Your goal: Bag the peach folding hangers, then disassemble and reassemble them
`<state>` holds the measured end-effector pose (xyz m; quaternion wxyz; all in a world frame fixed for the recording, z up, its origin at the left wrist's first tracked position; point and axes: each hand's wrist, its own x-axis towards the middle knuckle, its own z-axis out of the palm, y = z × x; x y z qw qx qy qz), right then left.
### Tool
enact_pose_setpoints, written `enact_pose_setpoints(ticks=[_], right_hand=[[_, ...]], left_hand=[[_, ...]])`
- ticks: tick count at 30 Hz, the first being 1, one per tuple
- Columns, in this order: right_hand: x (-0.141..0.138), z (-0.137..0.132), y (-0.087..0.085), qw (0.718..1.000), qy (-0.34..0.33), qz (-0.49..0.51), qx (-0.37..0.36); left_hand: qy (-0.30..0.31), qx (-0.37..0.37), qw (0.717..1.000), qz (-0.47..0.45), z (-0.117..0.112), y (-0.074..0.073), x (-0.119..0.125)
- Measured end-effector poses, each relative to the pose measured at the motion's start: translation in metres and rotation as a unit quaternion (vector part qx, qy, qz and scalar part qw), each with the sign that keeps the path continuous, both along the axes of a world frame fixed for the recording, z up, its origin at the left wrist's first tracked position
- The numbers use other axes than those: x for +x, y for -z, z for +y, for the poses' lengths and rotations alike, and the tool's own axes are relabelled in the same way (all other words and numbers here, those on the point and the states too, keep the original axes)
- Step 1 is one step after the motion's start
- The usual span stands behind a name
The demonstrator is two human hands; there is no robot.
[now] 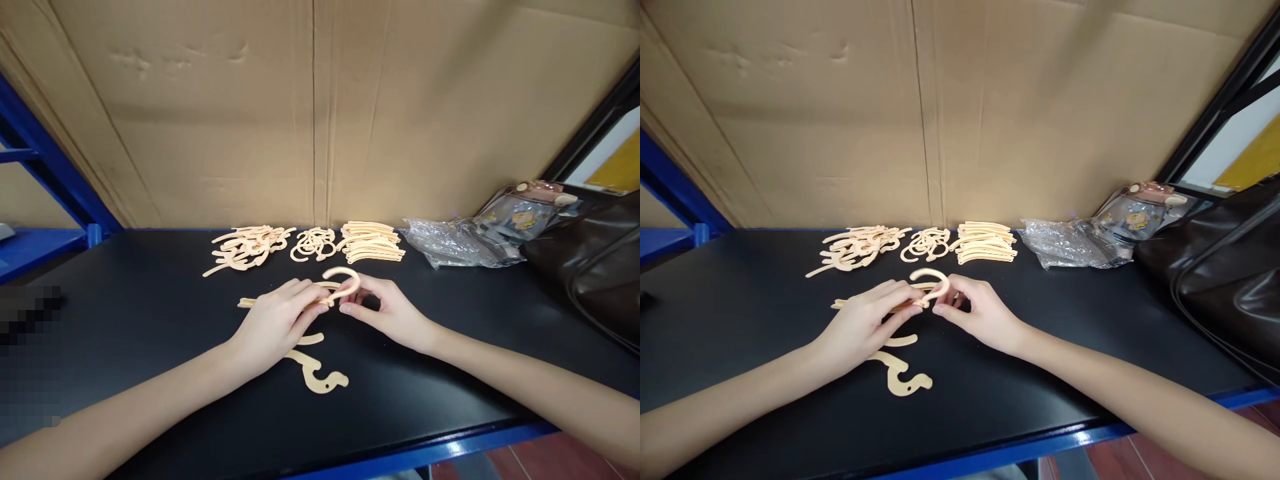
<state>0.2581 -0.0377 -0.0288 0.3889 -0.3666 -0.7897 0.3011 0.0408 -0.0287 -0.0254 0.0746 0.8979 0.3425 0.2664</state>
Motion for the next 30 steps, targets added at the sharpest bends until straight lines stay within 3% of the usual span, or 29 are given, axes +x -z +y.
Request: enact_pose_setpoints(ticks=[4, 8, 10, 13, 17, 22, 27, 30], right_hand=[[0.011, 0.008, 0.000, 0.988, 0.073, -0.090, 0.105], [0.025, 0.020, 0.000, 0.975, 0.105, -0.156, 0.120], [0.029, 0.024, 0.000, 0.972, 0.106, -0.179, 0.113], [0.029, 0.024, 0.002, 0.964, 0.095, -0.220, 0.114], [0.027, 0.022, 0.004, 0.960, 0.083, -0.244, 0.113], [0.029, 0.024, -0.001, 0.977, 0.096, -0.157, 0.105], [0.031, 0.030, -0.004, 0.993, 0.118, 0.007, -0.002], [0.030, 0.033, -0.001, 0.989, 0.124, 0.054, -0.055]], left_hand=[[-0.069, -0.036, 0.995, -0.065, 0.002, -0.003, -0.003], [-0.117, -0.133, 0.975, -0.135, 0.001, -0.019, -0.006], [-0.124, -0.212, 0.947, -0.209, 0.001, -0.031, -0.008], [-0.113, -0.330, 0.880, -0.322, 0.004, -0.043, -0.010], [-0.120, -0.444, 0.803, -0.378, 0.015, -0.045, -0.015], [-0.107, -0.495, 0.768, -0.393, 0.023, -0.039, -0.021], [-0.095, -0.522, 0.749, -0.397, 0.017, -0.038, -0.017], [-0.087, -0.533, 0.756, -0.371, 0.012, -0.036, -0.012]])
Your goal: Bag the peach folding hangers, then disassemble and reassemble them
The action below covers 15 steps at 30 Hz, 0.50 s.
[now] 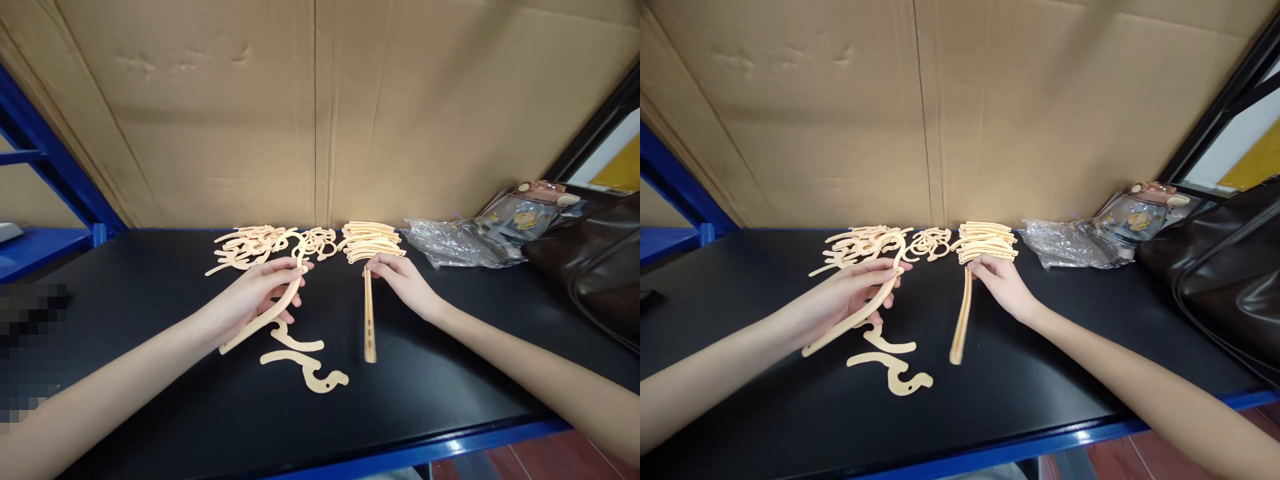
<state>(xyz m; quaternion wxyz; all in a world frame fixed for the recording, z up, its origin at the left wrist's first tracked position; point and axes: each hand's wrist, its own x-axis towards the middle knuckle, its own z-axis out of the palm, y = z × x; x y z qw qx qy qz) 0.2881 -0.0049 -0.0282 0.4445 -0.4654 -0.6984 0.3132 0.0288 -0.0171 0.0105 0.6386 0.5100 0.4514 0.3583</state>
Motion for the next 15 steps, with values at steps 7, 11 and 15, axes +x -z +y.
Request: enact_pose_setpoints(ticks=[7, 11, 15], right_hand=[[-0.007, -0.004, 0.000, 0.984, -0.032, 0.126, -0.123], [-0.011, -0.009, -0.002, 0.975, -0.033, 0.158, -0.155], [-0.013, -0.009, 0.003, 0.981, -0.054, 0.129, -0.132]], left_hand=[[0.073, 0.006, 0.996, 0.051, -0.012, 0.008, 0.007], [0.090, 0.015, 0.995, 0.047, -0.013, 0.009, 0.008], [0.102, -0.004, 0.994, 0.038, -0.012, 0.009, 0.008]])
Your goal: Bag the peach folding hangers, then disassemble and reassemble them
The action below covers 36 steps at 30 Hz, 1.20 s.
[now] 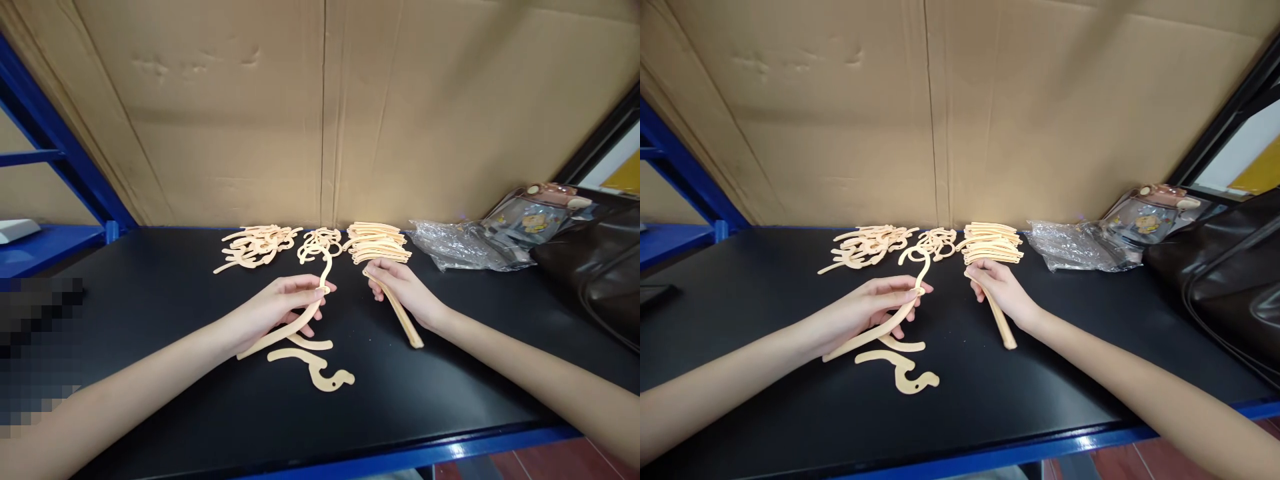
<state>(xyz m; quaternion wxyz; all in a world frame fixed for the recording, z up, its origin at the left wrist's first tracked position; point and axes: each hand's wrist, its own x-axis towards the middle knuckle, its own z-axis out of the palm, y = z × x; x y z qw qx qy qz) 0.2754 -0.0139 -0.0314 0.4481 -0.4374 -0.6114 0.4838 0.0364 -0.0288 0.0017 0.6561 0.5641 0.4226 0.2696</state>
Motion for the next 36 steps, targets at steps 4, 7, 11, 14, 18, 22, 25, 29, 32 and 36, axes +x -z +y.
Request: enact_pose_setpoints(ticks=[4, 7, 11, 14, 18, 22, 25, 29, 32, 36], right_hand=[[0.000, -0.002, 0.005, 0.994, -0.027, -0.084, 0.069], [0.000, -0.008, 0.003, 0.957, -0.069, -0.228, 0.163], [-0.002, -0.018, -0.005, 0.875, -0.107, -0.392, 0.263], [-0.003, -0.024, -0.010, 0.829, -0.109, -0.456, 0.305], [-0.004, -0.032, -0.013, 0.750, -0.099, -0.520, 0.397], [-0.007, -0.040, -0.012, 0.620, -0.093, -0.605, 0.490], [-0.009, -0.041, -0.010, 0.610, -0.085, -0.609, 0.499], [-0.008, -0.032, -0.007, 0.664, -0.085, -0.570, 0.476], [-0.006, -0.026, -0.006, 0.693, -0.090, -0.558, 0.447], [-0.009, -0.027, -0.007, 0.727, -0.115, -0.531, 0.419]], left_hand=[[0.000, -0.007, 1.000, 0.002, 0.002, 0.001, 0.000], [-0.002, -0.008, 1.000, -0.003, 0.003, 0.002, 0.000], [0.003, -0.002, 1.000, -0.003, 0.004, 0.004, 0.000], [0.004, 0.006, 1.000, 0.001, 0.003, 0.003, 0.000], [0.008, 0.014, 1.000, 0.008, 0.002, 0.002, 0.000], [0.005, 0.015, 1.000, 0.010, 0.001, 0.003, 0.001], [0.006, 0.012, 1.000, 0.010, 0.001, 0.004, 0.001], [0.020, 0.009, 1.000, 0.016, 0.002, 0.007, 0.000], [0.021, 0.013, 0.999, 0.024, 0.002, 0.007, 0.000], [0.009, 0.006, 1.000, 0.026, 0.001, 0.005, 0.001]])
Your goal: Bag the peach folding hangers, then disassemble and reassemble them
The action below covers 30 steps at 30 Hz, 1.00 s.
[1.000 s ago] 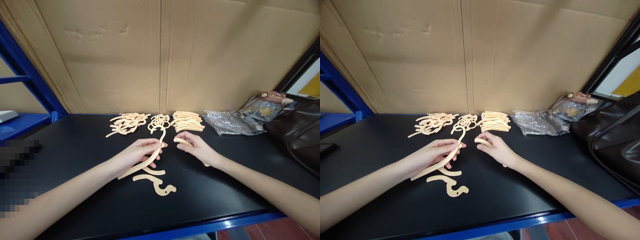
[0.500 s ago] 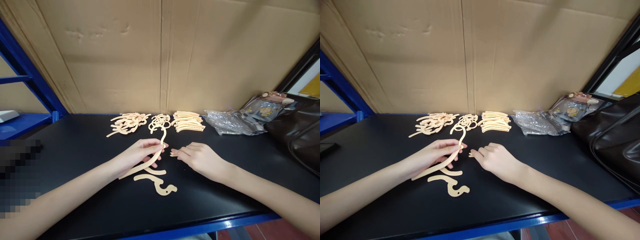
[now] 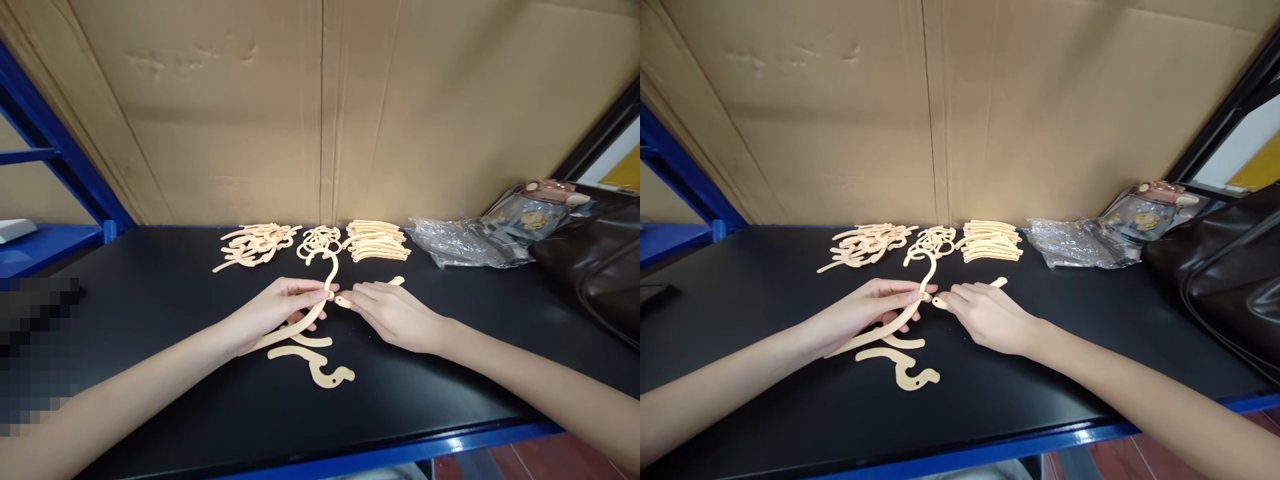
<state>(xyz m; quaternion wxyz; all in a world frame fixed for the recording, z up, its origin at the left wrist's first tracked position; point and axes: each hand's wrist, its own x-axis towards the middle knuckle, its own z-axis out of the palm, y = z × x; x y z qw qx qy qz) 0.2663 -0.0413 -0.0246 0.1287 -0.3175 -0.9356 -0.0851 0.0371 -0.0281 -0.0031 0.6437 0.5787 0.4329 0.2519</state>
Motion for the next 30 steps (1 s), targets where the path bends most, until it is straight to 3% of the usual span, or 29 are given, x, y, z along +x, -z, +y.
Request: enact_pose_setpoints(ticks=[11, 18, 30], right_hand=[[-0.0015, -0.0014, 0.0031, 0.988, -0.017, 0.117, -0.098], [-0.0035, -0.0028, 0.0010, 0.991, -0.042, 0.116, -0.050], [-0.0034, -0.0026, 0.0022, 0.991, -0.061, 0.117, 0.017]], left_hand=[[0.002, 0.013, 1.000, 0.014, -0.0001, 0.0012, -0.0003], [0.101, 0.036, 0.994, 0.031, -0.0010, -0.0009, 0.0007], [0.160, 0.012, 0.986, 0.048, 0.0035, -0.0021, -0.0054]])
